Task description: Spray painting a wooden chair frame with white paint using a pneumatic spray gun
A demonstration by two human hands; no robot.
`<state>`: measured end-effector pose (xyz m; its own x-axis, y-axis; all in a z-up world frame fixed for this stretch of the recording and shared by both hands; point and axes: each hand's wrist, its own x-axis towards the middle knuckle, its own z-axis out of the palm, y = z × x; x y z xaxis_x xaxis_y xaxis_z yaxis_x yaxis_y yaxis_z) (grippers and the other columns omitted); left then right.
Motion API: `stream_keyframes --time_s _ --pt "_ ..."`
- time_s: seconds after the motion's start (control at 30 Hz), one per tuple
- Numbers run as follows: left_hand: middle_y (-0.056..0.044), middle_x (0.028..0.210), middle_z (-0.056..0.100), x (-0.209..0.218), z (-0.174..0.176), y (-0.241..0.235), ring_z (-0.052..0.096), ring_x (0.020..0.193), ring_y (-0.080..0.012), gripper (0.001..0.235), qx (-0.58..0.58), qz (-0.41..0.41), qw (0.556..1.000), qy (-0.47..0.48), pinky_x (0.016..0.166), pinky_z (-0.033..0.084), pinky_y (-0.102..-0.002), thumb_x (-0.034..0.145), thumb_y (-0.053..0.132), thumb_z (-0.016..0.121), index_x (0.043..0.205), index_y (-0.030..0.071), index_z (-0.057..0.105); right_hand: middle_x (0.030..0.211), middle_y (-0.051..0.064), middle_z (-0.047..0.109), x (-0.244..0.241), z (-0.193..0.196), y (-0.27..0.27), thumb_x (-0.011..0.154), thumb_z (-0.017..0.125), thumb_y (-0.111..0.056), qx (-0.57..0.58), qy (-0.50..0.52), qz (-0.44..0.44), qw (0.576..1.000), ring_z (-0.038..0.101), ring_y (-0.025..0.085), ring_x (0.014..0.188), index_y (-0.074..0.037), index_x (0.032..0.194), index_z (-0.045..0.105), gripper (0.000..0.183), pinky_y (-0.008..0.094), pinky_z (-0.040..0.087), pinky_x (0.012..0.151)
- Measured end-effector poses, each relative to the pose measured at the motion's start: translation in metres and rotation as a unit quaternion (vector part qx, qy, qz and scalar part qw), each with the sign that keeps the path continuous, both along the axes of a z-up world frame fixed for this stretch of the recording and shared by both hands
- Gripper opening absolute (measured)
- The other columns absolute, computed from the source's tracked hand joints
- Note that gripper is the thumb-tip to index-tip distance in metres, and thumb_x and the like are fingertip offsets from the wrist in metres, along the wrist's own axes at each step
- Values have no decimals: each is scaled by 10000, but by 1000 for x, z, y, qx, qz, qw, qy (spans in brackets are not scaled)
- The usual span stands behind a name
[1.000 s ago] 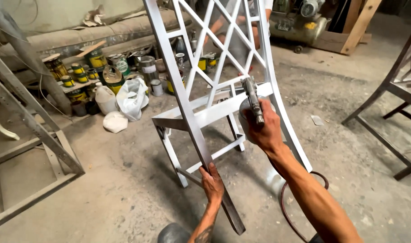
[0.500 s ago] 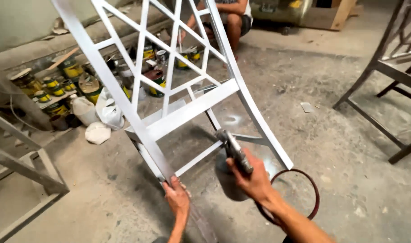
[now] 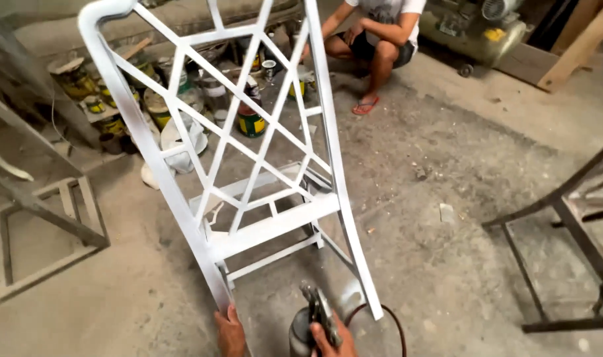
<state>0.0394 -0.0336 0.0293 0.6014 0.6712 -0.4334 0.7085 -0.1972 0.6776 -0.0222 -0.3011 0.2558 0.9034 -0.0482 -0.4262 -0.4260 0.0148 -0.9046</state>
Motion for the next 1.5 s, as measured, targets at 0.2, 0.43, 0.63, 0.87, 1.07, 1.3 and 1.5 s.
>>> stream_keyframes --time_s 0.2,0.43,0.63,0.87,1.07,1.3,1.5 --pt "-373 1231 662 -6 17 -11 623 1142 -574 574 36 -10 999 33 951 479 -624 1032 553 434 1335 67 398 824 15 865 -8 -11 -18 711 754 -501 -89 44 -64 993 757 137 705 -194 1152 832 544 231 543 674" --pt "-263 1210 672 -9 14 6 679 1063 -483 555 16 -93 995 42 890 523 -581 986 459 518 1340 70 339 451 190 634 1 21 -9 884 659 -373 14 63 -19 998 574 253 340 -8 1054 760 414 345 418 352" --pt "-252 1139 685 -12 37 10 687 1010 -483 474 -7 -102 994 43 834 516 -573 997 430 551 1262 79 377 464 172 637 45 111 34 944 551 -428 -89 47 73 992 531 215 370 14 952 743 482 338 400 388" --pt "-227 1243 685 -5 64 15 681 1120 -441 470 -77 -81 986 127 906 523 -553 999 432 531 1287 107 353 485 115 531 99 193 58 986 401 -538 -70 -38 88 993 464 177 404 -24 1092 725 617 304 354 422" --pt "-190 1159 709 4 71 14 708 1055 -398 362 -82 -41 989 117 831 552 -524 1021 367 564 1216 88 441 677 27 486 153 183 -1 1091 496 -395 -260 -154 -114 946 482 170 660 -102 704 494 486 371 452 632" --pt "-183 1183 720 -12 47 -2 716 1047 -424 447 -13 -57 992 109 807 539 -555 976 391 592 1271 113 404 694 89 595 177 283 98 1100 393 -459 70 -253 -9 965 435 161 354 -50 1022 588 459 299 376 297" --pt "-46 1073 776 31 42 4 764 1030 -295 451 23 -42 984 170 810 569 -472 952 439 659 1248 186 432 465 56 368 209 276 114 1096 351 -468 91 -244 -27 965 328 152 330 -108 1033 591 437 296 303 313"
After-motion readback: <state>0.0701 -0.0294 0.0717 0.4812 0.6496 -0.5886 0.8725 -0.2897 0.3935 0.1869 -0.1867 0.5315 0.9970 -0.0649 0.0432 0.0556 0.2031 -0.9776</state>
